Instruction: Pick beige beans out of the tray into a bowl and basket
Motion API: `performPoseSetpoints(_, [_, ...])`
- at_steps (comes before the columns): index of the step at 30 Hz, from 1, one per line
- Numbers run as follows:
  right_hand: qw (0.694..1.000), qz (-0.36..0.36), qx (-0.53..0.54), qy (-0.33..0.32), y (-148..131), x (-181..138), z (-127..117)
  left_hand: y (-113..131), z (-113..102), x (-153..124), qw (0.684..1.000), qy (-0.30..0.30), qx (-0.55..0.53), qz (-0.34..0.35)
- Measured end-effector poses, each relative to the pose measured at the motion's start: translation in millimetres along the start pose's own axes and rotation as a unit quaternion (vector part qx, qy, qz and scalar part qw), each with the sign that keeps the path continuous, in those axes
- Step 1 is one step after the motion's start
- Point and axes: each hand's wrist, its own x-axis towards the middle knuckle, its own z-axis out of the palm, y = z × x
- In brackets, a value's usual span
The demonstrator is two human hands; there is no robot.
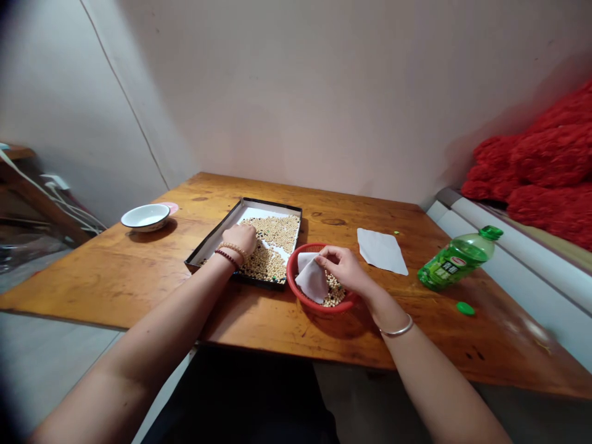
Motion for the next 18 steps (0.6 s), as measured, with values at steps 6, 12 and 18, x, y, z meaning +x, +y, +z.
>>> performPoseSetpoints(6, [1.000,-0.005,-0.011,0.003,-0.1,0.8,-0.2,0.8,1.8,0.4,1.000,0.003,-0.006,0.001])
performPoseSetpoints(12, [1.000,0.005,-0.006,0.020,1.3,1.0,-0.3,2.3,-3.9,-5.1,0.999,0.039,-0.017,0.014])
performPoseSetpoints(18, [0.999,0.005,-0.025,0.034,1.6,1.7,-0.3,17.7,-15.9,-21.1,0.969,0.107,-0.152,0.160])
